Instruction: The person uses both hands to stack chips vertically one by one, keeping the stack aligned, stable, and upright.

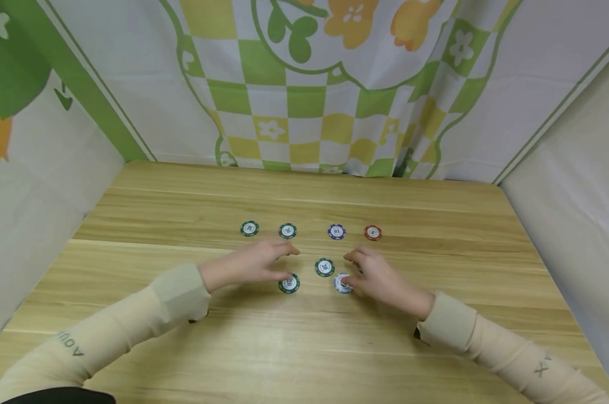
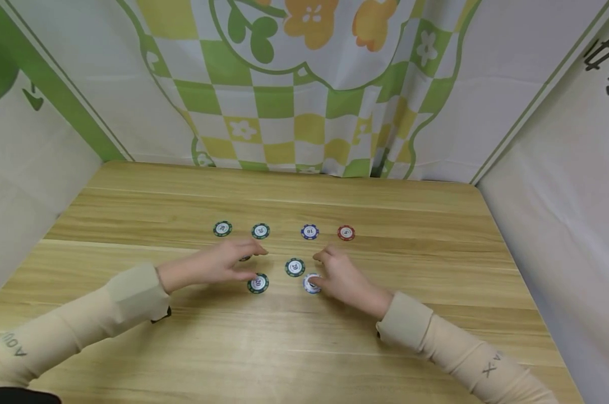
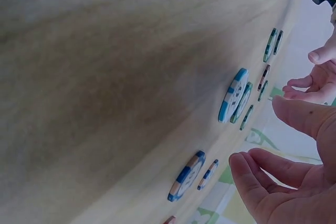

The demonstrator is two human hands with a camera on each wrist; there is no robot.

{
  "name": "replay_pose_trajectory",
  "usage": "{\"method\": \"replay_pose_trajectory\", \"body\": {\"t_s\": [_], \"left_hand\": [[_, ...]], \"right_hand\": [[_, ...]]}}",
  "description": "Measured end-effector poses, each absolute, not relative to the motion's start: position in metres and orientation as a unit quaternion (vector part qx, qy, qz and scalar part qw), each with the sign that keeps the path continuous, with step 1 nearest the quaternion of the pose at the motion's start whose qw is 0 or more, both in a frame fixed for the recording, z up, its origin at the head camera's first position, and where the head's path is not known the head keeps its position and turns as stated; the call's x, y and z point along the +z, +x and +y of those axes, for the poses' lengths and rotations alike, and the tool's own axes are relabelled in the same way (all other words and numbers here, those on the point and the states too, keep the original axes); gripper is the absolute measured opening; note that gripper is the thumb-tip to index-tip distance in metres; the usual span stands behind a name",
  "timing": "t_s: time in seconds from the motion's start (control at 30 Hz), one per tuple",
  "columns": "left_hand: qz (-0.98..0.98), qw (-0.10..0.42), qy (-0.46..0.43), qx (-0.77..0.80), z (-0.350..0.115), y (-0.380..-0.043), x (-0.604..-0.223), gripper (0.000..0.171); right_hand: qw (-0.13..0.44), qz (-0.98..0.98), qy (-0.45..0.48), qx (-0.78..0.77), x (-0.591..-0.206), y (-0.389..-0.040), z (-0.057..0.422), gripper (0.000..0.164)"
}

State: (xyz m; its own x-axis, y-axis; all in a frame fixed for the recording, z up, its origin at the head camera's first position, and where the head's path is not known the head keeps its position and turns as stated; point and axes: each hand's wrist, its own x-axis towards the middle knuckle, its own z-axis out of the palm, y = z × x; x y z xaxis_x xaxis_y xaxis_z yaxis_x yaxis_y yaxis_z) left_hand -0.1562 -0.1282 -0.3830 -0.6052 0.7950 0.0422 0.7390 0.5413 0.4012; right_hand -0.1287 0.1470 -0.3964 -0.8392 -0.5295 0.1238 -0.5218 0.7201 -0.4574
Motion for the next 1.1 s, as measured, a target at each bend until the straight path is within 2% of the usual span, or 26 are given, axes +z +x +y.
{"method": "replay_pose_trajectory", "body": {"t_s": [0.3, 0.67, 1.1], "left_hand": [[0.876, 0.097, 0.431, 0.191, -0.121, -0.148, -0.392, 0.049], [0.880, 0.096, 0.435, 0.164, -0.121, -0.144, -0.399, 0.049], [0.879, 0.094, 0.438, 0.161, -0.125, -0.143, -0.406, 0.044]], "right_hand": [[0.023, 0.929, -0.277, -0.244, -0.400, -0.126, 0.144, 0.045], [0.059, 0.935, -0.261, -0.233, -0.404, -0.123, 0.142, 0.042], [0.048, 0.933, -0.283, -0.216, -0.411, -0.123, 0.139, 0.038]]}}
